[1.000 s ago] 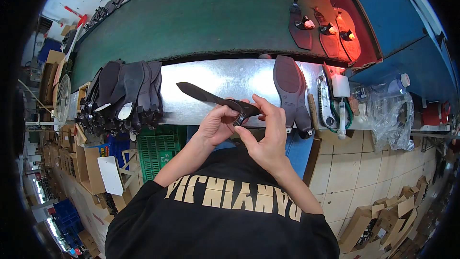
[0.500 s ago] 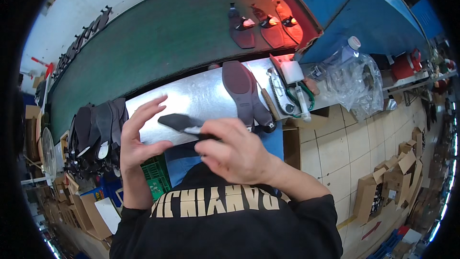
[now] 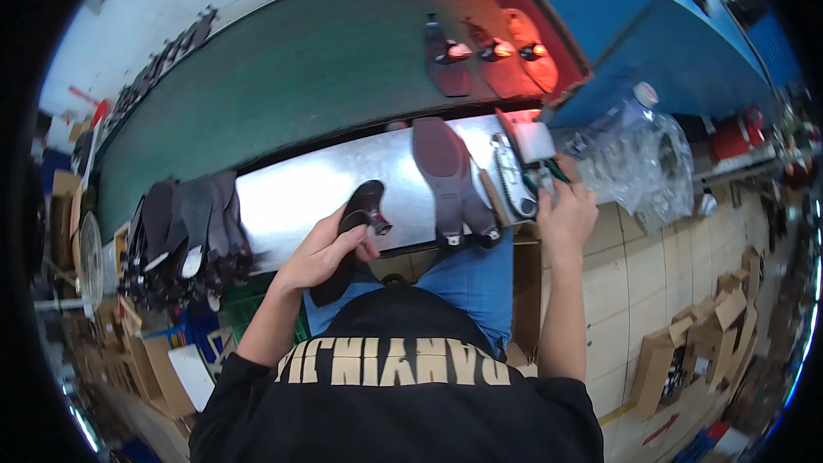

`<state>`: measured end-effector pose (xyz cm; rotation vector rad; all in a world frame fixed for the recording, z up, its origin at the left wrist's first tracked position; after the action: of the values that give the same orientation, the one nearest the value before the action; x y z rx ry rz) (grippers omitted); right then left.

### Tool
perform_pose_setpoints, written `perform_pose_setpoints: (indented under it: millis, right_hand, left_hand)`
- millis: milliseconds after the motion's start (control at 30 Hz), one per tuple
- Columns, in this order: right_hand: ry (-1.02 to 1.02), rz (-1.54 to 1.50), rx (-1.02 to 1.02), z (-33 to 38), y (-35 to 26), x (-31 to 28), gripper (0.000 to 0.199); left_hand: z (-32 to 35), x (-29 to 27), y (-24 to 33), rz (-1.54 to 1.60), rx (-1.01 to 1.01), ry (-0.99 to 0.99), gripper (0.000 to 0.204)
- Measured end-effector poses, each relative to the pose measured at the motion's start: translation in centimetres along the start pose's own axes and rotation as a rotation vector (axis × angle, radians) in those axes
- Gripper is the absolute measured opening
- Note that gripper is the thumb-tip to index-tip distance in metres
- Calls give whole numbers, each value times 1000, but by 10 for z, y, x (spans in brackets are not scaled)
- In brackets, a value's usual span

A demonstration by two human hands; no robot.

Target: The person assembles footwear components at a workbench. They pick up a black plastic part and a grey insole, then use a red-handled tool to trim the insole. They attach the plastic part to the insole and apply a substance from a syringe to the assembly.

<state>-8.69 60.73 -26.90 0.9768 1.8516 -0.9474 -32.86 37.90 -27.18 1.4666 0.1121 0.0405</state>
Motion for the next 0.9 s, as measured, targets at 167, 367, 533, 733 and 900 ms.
perform_pose_setpoints:
  millis: [167,367,533,733,900]
  right_hand:
    - [17,-230,-46,-4,-15,-19,22]
    - [-413,-635,-197,47,-143,-14,28]
    - [-663,-796,-423,85,-208,-9,27]
    - [-837,-899,-449,98,-219,-2,29]
    - [-892,-999,-309,87,-187,-1,32]
  left_hand:
    - [13,-24,20,-214,145,154,22]
    - [33,-42,22,-9,182,259,27]
    - [43,-58,-4,104,158,217,22]
    - [58,-59,-9,94,70,232,21]
    - [79,-91,13,-241,232,491,24]
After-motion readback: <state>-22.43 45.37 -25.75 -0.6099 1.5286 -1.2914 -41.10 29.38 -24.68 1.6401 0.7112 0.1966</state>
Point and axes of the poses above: each hand's wrist, its own z-axis away from the middle knuckle, its own x-axis out of the palm, y = z × x, the point moved 10 cm from there along -z, towards the middle knuckle, and after that the axes turned 8 degrees about x, right-handed, at the moved point
